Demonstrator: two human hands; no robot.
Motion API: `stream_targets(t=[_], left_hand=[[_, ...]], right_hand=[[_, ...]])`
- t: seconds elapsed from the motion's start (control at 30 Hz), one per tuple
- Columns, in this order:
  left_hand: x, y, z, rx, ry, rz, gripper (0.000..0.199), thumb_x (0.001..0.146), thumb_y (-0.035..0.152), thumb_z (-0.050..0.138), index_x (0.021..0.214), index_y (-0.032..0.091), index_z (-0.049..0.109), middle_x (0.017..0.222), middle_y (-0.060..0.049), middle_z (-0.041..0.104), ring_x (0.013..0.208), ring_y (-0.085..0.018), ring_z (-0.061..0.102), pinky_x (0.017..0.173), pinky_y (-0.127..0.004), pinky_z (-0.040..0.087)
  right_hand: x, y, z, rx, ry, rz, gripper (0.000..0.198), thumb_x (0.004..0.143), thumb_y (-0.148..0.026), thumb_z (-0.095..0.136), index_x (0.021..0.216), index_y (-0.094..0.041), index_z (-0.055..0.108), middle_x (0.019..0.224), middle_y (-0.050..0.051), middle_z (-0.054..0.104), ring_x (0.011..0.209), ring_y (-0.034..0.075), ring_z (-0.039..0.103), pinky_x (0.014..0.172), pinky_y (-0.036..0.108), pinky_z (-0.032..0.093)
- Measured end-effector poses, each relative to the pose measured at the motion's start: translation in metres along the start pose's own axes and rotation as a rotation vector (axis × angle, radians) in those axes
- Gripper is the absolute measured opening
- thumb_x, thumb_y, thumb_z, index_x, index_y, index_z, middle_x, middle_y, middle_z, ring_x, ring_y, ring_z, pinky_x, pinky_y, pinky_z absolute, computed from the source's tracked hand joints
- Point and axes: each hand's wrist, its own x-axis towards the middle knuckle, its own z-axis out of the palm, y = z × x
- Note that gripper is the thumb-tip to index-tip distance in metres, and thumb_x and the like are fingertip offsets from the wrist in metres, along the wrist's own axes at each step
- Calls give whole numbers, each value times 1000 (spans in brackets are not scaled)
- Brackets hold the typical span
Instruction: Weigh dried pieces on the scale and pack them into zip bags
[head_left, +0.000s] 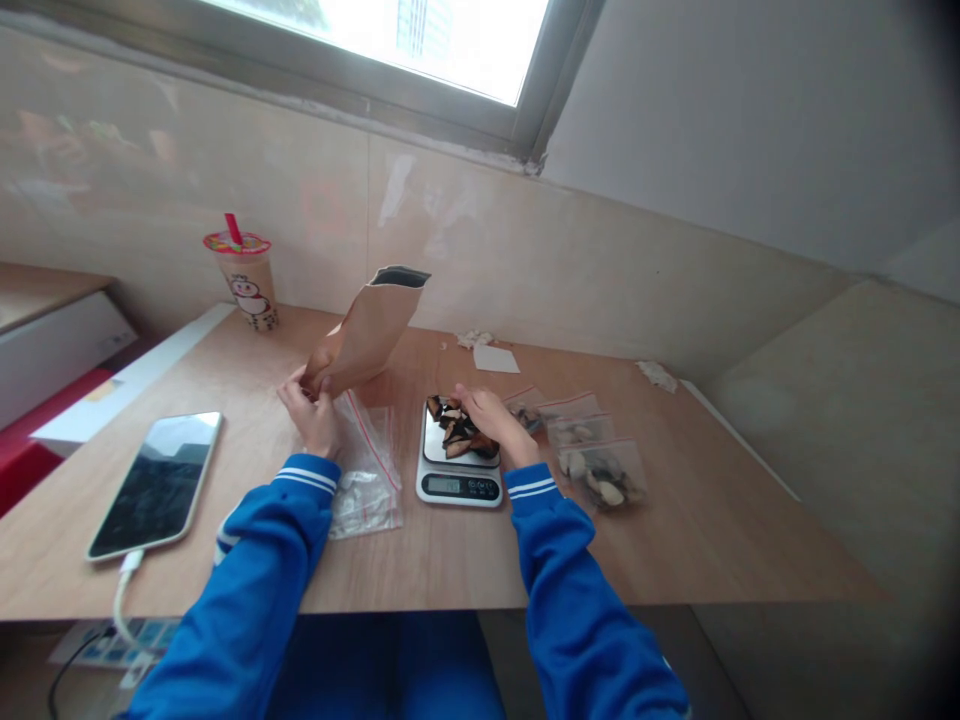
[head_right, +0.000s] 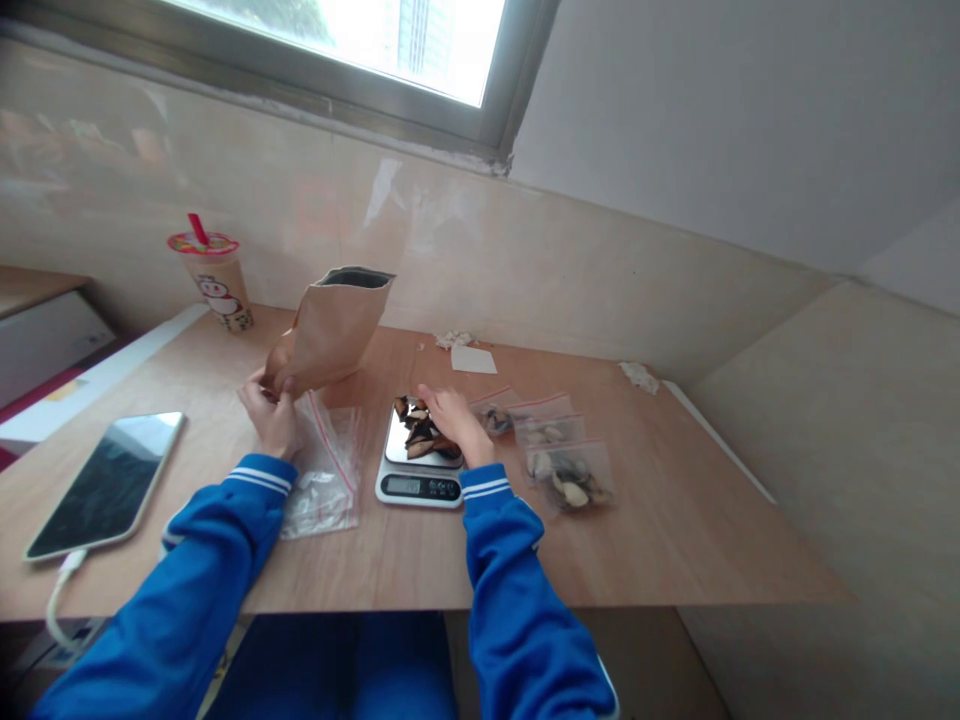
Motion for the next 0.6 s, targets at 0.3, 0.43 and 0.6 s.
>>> stream_targets(t=[0.3, 0.43, 0.6], left_hand=[[1, -3, -1, -16, -34, 30, 34, 79, 23, 65, 111, 18, 56, 109, -7, 48, 99, -18, 51, 82, -29, 42], [-1, 1, -2, -30, -44, 95, 35, 81, 29, 65, 112, 16, 57, 113, -9, 51, 101, -20, 53, 80, -30, 44], [-5, 11, -5, -28, -56, 188, 33, 84, 31, 61, 113, 14, 58, 112, -10, 54, 96, -20, 54, 76, -31, 45]], right_hand=[[-27, -22, -30, 184, 357, -209, 40, 99, -42, 36, 109, -18, 65, 115, 12, 66, 112, 21, 59, 99, 35, 42], [-43, -66, -61, 461, 444, -387, 32, 99, -38, 37, 109, -21, 63, 112, 6, 66, 106, 16, 60, 94, 31, 48], [-43, -102, -75, 307, 380, -563, 25, 97, -29, 43, 111, -23, 63, 110, 5, 63, 110, 17, 56, 99, 33, 43]])
